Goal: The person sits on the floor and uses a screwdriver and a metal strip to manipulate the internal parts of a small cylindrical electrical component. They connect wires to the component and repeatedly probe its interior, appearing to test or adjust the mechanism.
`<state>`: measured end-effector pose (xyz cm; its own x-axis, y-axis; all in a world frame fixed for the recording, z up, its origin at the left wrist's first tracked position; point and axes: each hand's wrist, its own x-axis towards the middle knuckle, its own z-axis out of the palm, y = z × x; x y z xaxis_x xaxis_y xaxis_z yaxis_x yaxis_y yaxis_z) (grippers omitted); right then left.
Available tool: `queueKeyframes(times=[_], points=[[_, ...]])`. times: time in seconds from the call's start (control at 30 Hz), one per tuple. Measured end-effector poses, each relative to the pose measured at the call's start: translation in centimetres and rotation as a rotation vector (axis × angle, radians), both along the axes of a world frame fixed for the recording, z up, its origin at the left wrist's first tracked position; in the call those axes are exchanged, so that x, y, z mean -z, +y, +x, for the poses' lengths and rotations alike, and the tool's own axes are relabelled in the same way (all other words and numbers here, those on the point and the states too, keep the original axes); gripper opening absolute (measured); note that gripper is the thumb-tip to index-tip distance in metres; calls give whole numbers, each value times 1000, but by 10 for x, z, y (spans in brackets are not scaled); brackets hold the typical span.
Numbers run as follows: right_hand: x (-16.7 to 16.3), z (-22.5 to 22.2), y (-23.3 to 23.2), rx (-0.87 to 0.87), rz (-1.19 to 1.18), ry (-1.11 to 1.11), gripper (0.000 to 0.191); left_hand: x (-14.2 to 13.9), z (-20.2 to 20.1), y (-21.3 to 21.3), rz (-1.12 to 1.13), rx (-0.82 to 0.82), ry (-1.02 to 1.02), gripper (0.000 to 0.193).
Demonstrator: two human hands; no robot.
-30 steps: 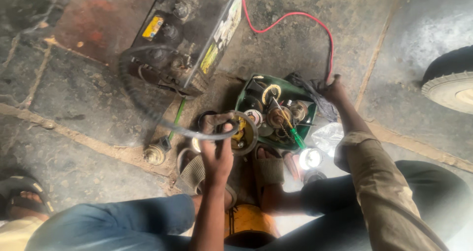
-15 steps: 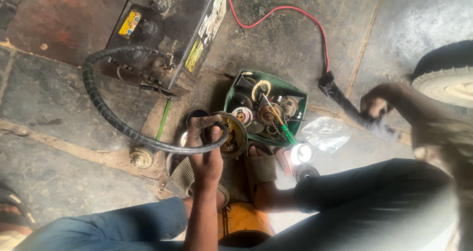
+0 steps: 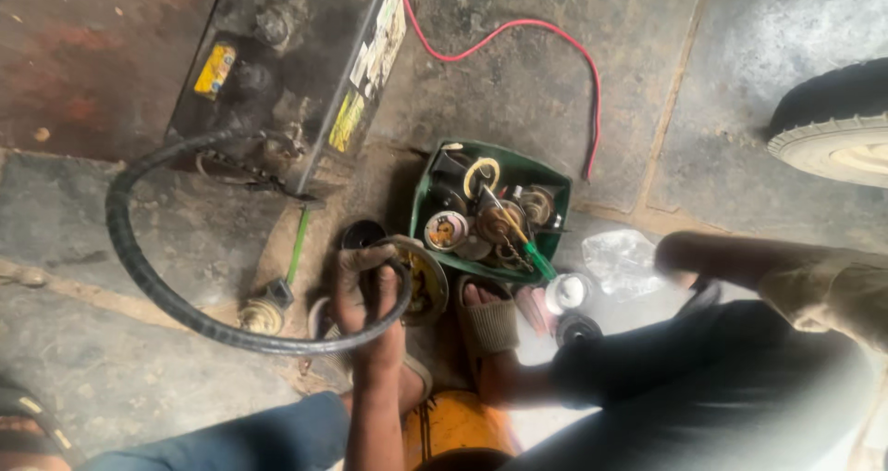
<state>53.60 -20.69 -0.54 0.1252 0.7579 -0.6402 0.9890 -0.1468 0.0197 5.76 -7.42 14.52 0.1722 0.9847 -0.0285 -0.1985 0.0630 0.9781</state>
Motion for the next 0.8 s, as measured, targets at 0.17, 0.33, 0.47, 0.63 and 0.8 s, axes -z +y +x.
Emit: queueKeyframes(times=[0.17, 0.33, 0.47, 0.63, 0.8], points=[[-3, -16, 50, -159, 122, -54, 51, -2, 0, -2, 8, -7, 30, 10], [-2, -47, 103, -283, 282, 40, 55, -7, 0, -5, 46, -1, 60, 11], [3, -49, 120, -654, 527, 144, 35, -12, -6, -7, 37, -15, 107, 10], [-14, -51, 107, -593, 336, 299, 31, -3, 1, -8, -42, -35, 159, 12], [-116, -105, 97, -381, 555, 378, 28, 0, 8, -4, 54, 39, 85, 17]])
